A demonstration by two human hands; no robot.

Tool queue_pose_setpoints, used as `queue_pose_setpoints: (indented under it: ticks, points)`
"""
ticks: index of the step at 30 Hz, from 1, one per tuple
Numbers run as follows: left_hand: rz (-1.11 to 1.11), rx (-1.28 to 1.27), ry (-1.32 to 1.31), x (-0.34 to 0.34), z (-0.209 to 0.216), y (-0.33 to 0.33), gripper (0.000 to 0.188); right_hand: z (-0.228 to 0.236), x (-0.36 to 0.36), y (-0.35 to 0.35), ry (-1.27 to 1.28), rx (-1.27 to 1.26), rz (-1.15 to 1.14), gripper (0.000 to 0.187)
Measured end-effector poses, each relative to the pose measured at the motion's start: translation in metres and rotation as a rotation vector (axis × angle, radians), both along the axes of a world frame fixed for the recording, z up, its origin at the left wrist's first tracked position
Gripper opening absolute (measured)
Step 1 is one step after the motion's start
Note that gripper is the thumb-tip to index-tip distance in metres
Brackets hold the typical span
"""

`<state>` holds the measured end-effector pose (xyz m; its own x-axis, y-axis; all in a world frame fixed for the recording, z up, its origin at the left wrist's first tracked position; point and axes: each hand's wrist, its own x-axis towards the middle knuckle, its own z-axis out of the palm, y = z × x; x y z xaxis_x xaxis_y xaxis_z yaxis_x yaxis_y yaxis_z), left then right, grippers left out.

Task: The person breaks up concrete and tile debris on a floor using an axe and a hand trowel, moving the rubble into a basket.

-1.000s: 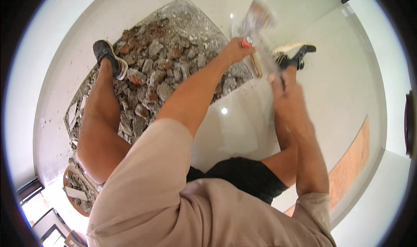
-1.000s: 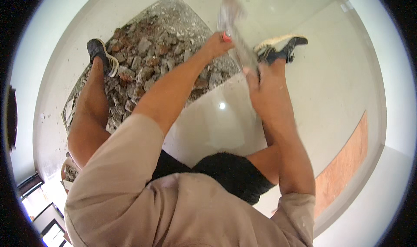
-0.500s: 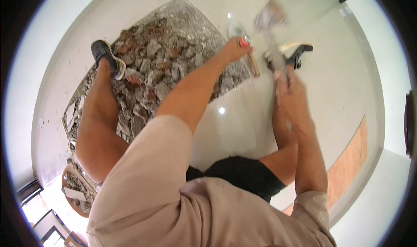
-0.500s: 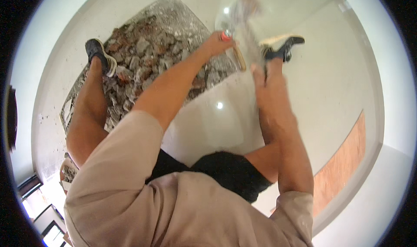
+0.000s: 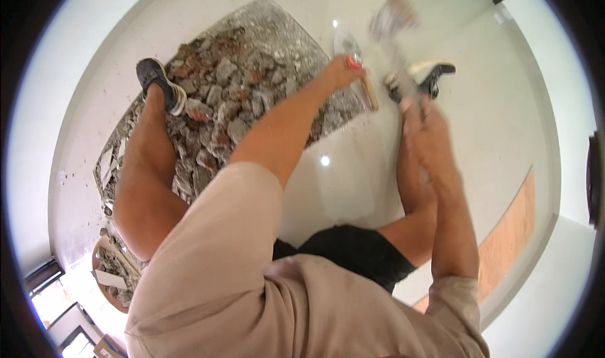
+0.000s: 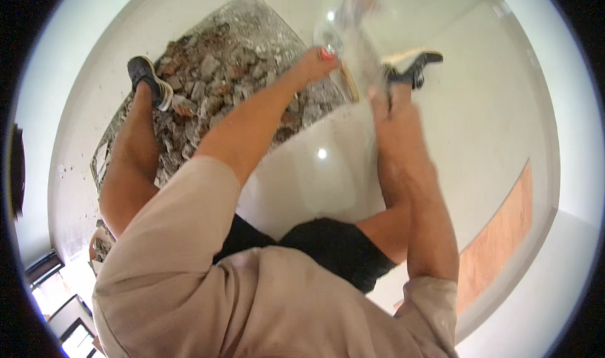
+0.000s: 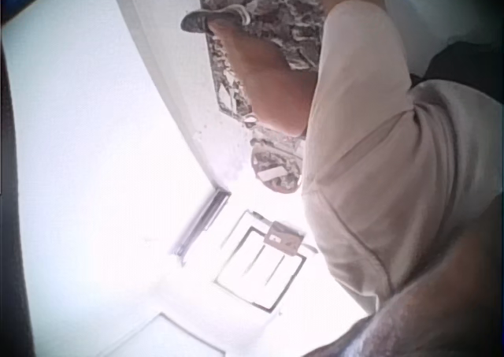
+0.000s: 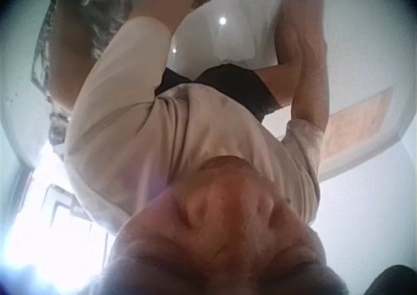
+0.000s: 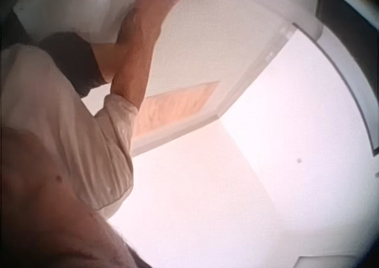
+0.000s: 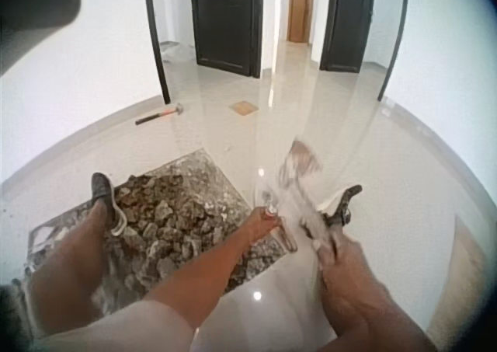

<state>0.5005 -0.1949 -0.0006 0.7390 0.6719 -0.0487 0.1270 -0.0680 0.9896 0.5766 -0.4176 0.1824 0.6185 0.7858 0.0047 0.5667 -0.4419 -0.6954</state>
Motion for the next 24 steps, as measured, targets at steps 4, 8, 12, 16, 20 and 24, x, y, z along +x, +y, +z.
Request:
queue_pose_setpoints:
  ticks: [4, 8, 12, 16, 20, 24]
  points:
    - [-0.042, -0.129, 0.107, 0.002, -0.004, 0.008, 0.037, 0.109, 0.009, 0.001, 0.091, 0.626, 0.042, 0.033]
    - [-0.036, -0.106, 0.086, 0.004, -0.004, 0.009, 0.037, 0.077, -0.009, 0.010, -0.141, 0.846, 0.074, 0.034]
    - [-0.037, -0.080, 0.140, 0.000, -0.001, 0.003, 0.040, -0.016, -0.017, 0.006, -0.028, -0.614, 0.045, 0.032]
    - [0.032, -0.028, 0.200, -0.001, -0.006, 0.005, 0.041, 0.010, -0.001, 0.002, 0.195, -0.025, -0.076, 0.028]
    - [-0.013, -0.068, 0.086, 0.002, -0.013, 0.008, 0.032, 0.059, 0.001, 0.000, 0.217, 0.822, 0.002, 0.029]
    - [-0.001, -0.045, 0.037, -0.001, -0.011, 0.004, 0.033, -0.005, -0.016, 0.006, -0.240, 0.423, 0.137, 0.032]
